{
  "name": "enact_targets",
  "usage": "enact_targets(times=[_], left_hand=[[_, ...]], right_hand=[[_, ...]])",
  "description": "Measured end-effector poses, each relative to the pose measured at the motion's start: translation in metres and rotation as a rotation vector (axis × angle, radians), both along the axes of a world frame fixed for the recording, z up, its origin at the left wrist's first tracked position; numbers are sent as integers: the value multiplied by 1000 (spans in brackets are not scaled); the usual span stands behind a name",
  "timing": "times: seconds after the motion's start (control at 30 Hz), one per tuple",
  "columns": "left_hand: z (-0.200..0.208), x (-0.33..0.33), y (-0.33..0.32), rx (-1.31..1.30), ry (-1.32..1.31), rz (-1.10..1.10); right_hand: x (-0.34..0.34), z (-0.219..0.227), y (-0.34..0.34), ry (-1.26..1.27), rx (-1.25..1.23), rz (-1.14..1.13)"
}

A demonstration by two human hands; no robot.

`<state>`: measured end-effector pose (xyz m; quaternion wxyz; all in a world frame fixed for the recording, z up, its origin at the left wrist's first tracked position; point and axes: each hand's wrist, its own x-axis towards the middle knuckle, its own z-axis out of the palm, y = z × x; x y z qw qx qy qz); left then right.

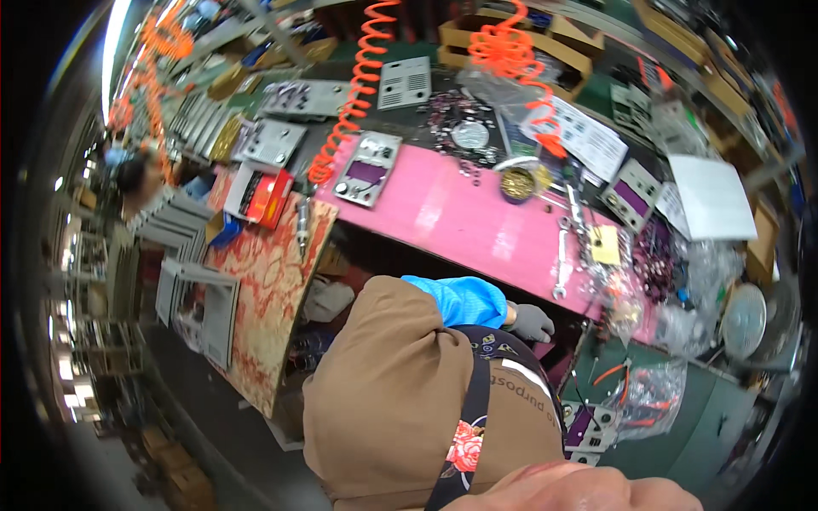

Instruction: The person assembles a small electronic device on a pink workbench. They insert a small component into the device, connect a wire, and use a wrench to tighten a knob. The person then uses a screwdriver to secure parts of the device and checks the assembly.

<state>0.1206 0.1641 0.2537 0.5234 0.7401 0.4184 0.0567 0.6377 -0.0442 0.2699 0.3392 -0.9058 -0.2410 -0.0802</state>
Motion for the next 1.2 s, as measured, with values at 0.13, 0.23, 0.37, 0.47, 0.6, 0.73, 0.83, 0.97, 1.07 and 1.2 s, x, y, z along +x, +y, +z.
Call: enact_targets(times=[0.13,0.23,0.37,0.47,0.6,0.73,0.83,0.97,1.07,1.2], left_hand=[[-1,-74,5,15,-76,204],[16,-156,-5,5,-88,403],[40,-301,-45,-21,-145,743],[19,-410,-86,79,-130,1144],[32,-523,-128,229,51,1357],[8,-584,-118,308,203,1367],[-11,-598,-93,165,248,1376],[-32,-599,-59,91,353,1375],[-48,-602,-52,85,446,1301],[-66,-584,-57,219,347,1270]], right_hand=[[-110,28,116,129,73,473],[-301,67,196,420,-153,859],[-481,-22,247,409,-323,1342],[-609,-22,239,98,-425,1659],[-694,-34,228,-108,-457,1752],[-726,-40,220,-303,-633,1696],[-719,-43,221,-280,-578,1738],[-713,-41,224,-281,-559,1763],[-708,-46,222,-245,-545,1753],[-706,-47,230,-157,-574,1762]])
